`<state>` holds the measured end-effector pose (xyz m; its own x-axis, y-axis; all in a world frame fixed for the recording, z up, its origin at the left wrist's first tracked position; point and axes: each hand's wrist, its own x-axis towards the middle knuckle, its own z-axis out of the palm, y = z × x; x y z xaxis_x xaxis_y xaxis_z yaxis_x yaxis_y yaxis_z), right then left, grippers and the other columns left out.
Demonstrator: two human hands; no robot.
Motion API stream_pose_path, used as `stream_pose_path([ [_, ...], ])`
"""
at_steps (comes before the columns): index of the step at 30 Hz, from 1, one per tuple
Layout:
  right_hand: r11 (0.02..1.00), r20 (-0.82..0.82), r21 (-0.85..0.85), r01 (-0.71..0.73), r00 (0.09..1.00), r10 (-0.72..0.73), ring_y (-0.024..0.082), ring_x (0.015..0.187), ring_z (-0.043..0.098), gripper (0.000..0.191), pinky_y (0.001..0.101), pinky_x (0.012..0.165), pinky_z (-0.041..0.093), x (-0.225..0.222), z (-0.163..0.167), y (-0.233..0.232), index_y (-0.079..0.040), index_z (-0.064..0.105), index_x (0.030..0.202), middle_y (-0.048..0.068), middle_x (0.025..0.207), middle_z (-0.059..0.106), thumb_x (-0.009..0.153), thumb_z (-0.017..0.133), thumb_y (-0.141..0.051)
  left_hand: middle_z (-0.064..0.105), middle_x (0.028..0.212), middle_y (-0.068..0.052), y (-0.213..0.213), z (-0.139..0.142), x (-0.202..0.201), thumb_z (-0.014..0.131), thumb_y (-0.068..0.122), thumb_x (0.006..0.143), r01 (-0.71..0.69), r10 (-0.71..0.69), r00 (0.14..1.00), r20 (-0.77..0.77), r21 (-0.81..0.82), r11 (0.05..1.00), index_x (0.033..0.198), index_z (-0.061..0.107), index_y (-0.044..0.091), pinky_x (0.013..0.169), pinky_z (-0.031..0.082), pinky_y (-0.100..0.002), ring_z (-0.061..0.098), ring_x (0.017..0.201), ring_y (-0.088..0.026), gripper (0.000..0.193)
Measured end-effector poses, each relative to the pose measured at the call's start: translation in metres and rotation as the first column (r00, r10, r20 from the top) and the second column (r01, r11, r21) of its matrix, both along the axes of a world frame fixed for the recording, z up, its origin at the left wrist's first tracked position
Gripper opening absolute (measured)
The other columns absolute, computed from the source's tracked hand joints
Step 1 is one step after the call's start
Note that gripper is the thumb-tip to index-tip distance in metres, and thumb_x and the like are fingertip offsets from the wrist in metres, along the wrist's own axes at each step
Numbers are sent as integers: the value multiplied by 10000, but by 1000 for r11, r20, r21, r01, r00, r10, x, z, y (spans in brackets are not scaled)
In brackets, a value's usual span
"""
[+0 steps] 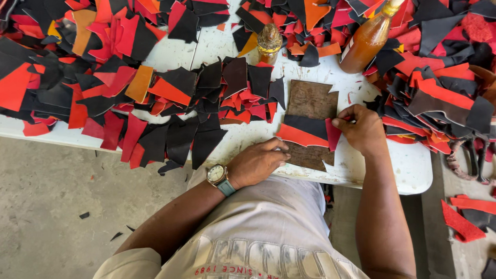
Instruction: The person repeatedly picks red and black leather pieces from a table, aligns them by hand, and places the assembled pairs into a growing stack. The person handles the pieces one at a time, turning them over as needed to match edges before stacking.
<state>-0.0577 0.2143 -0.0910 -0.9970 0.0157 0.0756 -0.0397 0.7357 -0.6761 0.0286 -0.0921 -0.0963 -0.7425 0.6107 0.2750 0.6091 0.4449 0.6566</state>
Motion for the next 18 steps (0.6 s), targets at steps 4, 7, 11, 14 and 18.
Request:
stream_pose_path([
  [4,980,24,-197,-2,1000,7,104,706,605,297,280,640,506,3,3,4,3,680,1156,56,892,680,944,737,-197,651,1253,-42,0,-1,1,650,180,968,-6,7,999,-31,45,999,1128,743,75,937,543,-357,676,1085,-240,213],
  [7,919,96,-394,6,995,35,107,690,600,296,262,632,502,5,4,9,-5,650,1257,31,919,658,1065,579,-219,666,1228,-42,0,-6,2,673,188,963,-25,29,998,-58,67,997,1115,754,79,909,550,-353,678,1073,-240,204],
  [11,857,151,-512,63,988,18,86,697,614,348,244,622,500,8,4,15,-17,629,1292,-3,946,670,1088,500,-268,688,1173,-19,1,-13,3,709,221,955,-78,83,993,-85,57,995,1088,760,90,906,558,-347,687,1041,-224,194],
  [14,884,128,-466,42,992,21,88,718,629,368,250,622,477,11,3,17,-22,638,1323,21,866,666,1111,484,-281,693,1159,-10,3,-14,5,712,213,950,-106,118,983,-144,93,990,1069,763,94,917,564,-342,684,1049,-220,176],
  [18,909,123,-413,49,992,2,109,755,654,354,268,662,499,15,5,16,-12,667,1271,45,861,699,1075,581,-294,675,1216,-16,7,-11,6,702,234,942,-82,90,969,-231,42,996,1124,766,121,905,554,-339,672,1061,-223,224],
])
